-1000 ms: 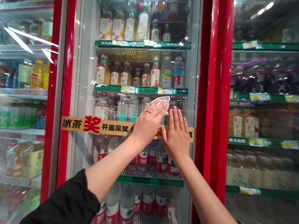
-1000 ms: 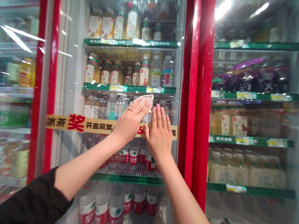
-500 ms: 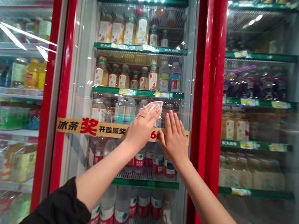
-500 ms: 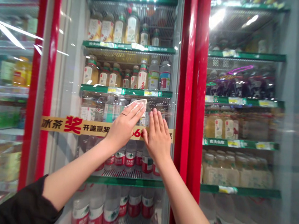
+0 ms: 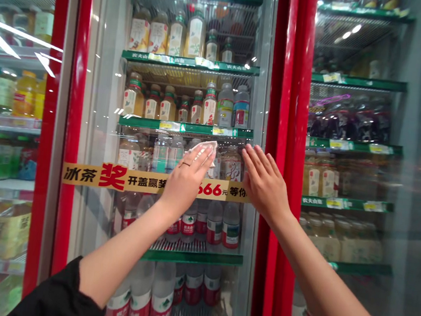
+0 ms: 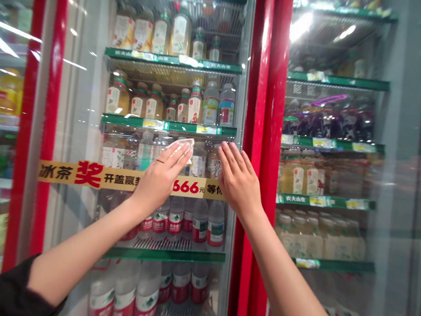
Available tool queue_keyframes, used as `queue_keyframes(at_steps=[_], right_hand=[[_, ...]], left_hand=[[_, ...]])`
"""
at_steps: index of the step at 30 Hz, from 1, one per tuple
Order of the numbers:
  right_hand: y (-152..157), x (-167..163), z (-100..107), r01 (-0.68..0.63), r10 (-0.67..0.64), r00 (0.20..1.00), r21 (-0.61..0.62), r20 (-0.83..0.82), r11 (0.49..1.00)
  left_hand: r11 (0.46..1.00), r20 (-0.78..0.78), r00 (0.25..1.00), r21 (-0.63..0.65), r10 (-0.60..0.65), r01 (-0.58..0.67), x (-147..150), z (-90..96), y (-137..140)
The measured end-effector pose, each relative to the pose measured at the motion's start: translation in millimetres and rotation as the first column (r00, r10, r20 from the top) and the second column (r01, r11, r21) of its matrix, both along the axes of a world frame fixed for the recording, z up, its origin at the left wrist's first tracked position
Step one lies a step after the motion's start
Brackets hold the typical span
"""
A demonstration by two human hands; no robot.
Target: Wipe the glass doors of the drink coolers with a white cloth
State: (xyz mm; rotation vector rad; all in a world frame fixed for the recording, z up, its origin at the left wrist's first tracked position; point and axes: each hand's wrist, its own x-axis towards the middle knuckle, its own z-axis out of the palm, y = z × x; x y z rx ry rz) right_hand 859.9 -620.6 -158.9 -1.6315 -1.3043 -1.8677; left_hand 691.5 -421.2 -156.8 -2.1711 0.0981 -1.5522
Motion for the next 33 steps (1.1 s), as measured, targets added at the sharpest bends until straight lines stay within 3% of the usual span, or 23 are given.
queue_keyframes(at_steps=[4,6,8,11,14,16,18,21,24,26,28,31,33], right_hand=[[-1.8,8.4,0.1,0.011,-0.008,0.998,0.046,-0.056,0.999],[-2.6,10.3,-1.9,0.012,-0.007,0.997,0.056,-0.075,0.998],[-4.5,11.8,-3.7,0.012,-0.007,0.997,0.072,-0.078,0.997],[-8.1,14.1,-6.9,0.010,-0.005,0.998,0.085,-0.062,0.996],[-11.3,17.2,-12.0,-0.019,0.026,0.997,0.086,-0.071,0.996],[-13.0,19.8,-16.4,-0.048,0.062,0.991,0.117,-0.115,0.992],[-14.5,22.1,-20.5,-0.065,0.092,0.983,0.172,-0.157,0.983],[-17.0,23.4,-24.6,-0.069,0.106,0.978,0.200,-0.180,0.977],[-21.0,22.5,-24.9,-0.015,0.056,0.978,0.201,-0.200,0.979],[-25.0,22.9,-23.2,0.039,0.010,0.976,0.219,-0.218,0.975],[-30.0,25.5,-20.9,0.078,-0.023,0.972,0.230,-0.232,0.970],[-37.3,32.0,-18.1,0.100,-0.042,0.969,0.230,-0.245,0.968],[-40.6,35.8,-17.5,0.086,-0.029,0.970,0.225,-0.243,0.971]], left_hand=[[0.999,-0.051,0.999,0.035,-0.007,0.009,21.3,30.6,-20.1],[1.000,-0.012,1.000,0.003,-0.015,0.015,25.7,50.1,-21.9],[0.998,0.058,0.998,-0.055,-0.019,0.022,23.4,57.1,-18.6],[0.994,0.119,0.993,-0.106,-0.022,0.035,16.3,36.9,-14.5],[0.998,0.049,0.998,-0.058,-0.035,0.038,18.0,4.6,-22.0],[0.999,-0.008,0.999,-0.020,-0.038,0.038,26.1,-3.4,-33.3],[0.999,-0.054,0.998,0.011,-0.045,0.046,37.4,5.8,-44.8],[0.996,-0.086,0.993,0.046,-0.075,0.079,52.1,39.0,-52.5],[0.995,0.000,0.995,-0.007,-0.100,0.100,55.7,61.5,-47.5],[0.992,0.070,0.991,-0.052,-0.114,0.117,53.4,58.0,-44.1],[0.990,0.091,0.989,-0.066,-0.118,0.124,52.0,42.2,-45.1],[0.991,-0.026,0.991,0.032,-0.129,0.130,58.1,17.8,-55.5],[0.985,-0.116,0.985,0.106,-0.124,0.136,66.9,16.0,-65.2]])
